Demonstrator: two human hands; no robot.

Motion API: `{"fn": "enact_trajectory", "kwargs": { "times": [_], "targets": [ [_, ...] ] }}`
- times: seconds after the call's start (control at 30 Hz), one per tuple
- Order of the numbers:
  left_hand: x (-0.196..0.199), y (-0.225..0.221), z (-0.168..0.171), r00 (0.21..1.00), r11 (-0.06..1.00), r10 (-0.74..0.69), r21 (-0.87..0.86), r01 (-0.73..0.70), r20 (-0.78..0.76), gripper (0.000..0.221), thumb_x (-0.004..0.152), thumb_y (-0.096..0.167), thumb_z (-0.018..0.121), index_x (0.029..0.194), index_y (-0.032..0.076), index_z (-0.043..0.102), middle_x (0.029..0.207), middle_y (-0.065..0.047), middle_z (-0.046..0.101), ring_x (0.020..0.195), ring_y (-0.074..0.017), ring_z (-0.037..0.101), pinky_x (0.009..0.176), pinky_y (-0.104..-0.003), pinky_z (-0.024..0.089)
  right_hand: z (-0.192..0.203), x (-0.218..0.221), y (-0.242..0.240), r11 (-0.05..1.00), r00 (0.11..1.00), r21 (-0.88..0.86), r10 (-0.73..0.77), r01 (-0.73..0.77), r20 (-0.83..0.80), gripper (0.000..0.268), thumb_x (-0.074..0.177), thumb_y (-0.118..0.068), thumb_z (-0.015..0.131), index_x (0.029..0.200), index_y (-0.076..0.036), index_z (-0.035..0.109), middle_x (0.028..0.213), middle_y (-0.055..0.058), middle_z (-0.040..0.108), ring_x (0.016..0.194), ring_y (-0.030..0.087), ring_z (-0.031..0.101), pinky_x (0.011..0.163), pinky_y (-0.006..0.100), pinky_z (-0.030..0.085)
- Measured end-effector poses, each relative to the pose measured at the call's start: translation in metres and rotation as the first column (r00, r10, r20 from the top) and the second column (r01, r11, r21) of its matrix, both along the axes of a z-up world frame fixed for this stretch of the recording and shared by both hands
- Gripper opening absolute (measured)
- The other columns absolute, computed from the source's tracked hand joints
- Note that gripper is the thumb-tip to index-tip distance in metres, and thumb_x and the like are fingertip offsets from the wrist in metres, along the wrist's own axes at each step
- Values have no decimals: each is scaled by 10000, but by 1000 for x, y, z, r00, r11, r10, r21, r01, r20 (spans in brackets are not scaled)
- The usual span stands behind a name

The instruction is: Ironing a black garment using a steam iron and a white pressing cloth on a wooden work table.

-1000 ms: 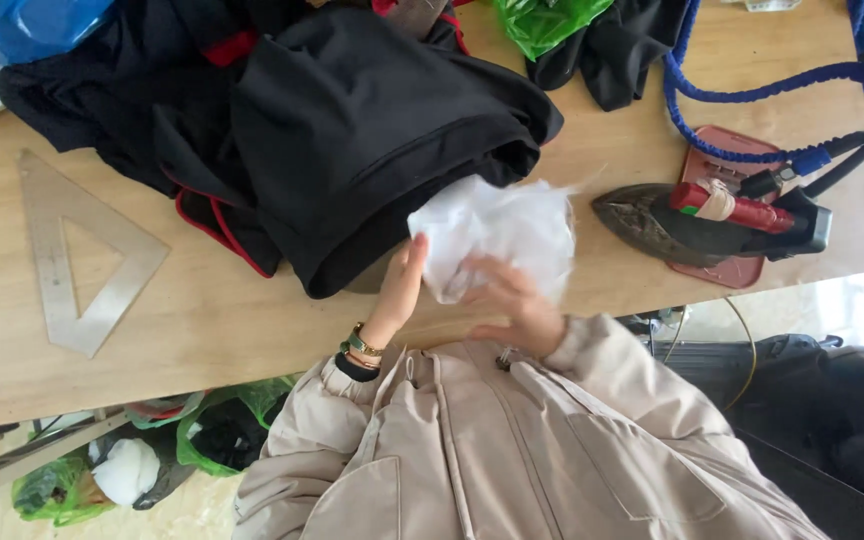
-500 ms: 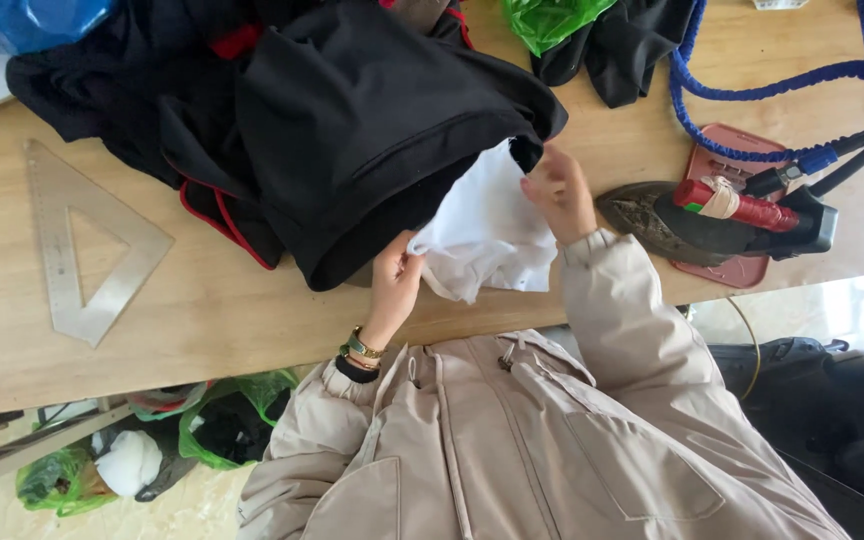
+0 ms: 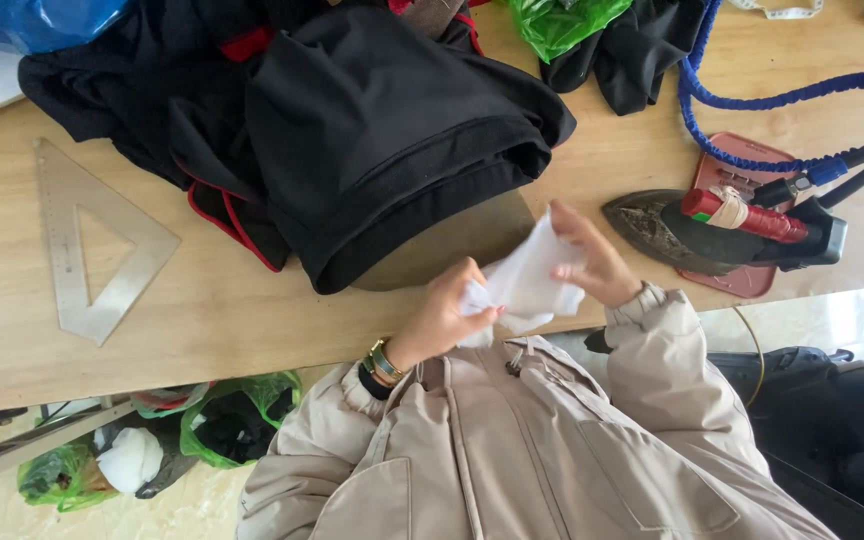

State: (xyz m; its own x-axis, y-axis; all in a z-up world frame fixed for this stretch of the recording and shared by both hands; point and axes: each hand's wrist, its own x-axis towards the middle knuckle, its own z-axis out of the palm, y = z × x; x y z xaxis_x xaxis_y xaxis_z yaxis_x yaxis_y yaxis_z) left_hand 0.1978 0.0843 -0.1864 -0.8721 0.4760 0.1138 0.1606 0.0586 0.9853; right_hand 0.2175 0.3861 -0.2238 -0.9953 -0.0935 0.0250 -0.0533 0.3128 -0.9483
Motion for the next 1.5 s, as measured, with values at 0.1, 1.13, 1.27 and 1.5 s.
{"fn": "enact_trajectory", "kwargs": {
  "times": [0.1,1.13,1.27,1.5],
  "targets": [
    [5,2,-8,987,992,-123,-40,119,-108,299,813,204,814,978,115,581,824,-150,594,771,-384,645,663,-428,517,-14,14,1,997,975,58,30,-44,221,916,706,-209,928,1510,-40,524,1150,156,669,1067,219,575,1027,416,455],
    [-17,-82,35,994,923,37,-378,-74,-103,135,972,249,688,1028,128,664,785,-31,703,553,-169,535,482,-308,374,73,-67,76,780,956,604,276,-162,-100,298,922,-51,647,1203,-124,711,1234,55,728,1167,262,668,1102,450,443],
    [-53,-66,-22,796,684,180,-508,-524,-578,136,988,178,717,940,112,609,710,-60,575,638,-292,577,609,-420,447,33,-128,23,466,836,799,197,381,-513,377,936,-215,837,1298,-198,733,1123,78,601,1014,334,583,871,447,403],
    [-74,-67,-37,608,501,103,-487,-715,-787,195,872,64,777,928,91,593,949,-101,633,907,-287,685,864,-377,562,-20,-85,-90,835,778,543,282,91,-562,453,938,-313,767,1341,-119,698,1201,123,683,1219,329,646,1005,434,504]
  ]
}}
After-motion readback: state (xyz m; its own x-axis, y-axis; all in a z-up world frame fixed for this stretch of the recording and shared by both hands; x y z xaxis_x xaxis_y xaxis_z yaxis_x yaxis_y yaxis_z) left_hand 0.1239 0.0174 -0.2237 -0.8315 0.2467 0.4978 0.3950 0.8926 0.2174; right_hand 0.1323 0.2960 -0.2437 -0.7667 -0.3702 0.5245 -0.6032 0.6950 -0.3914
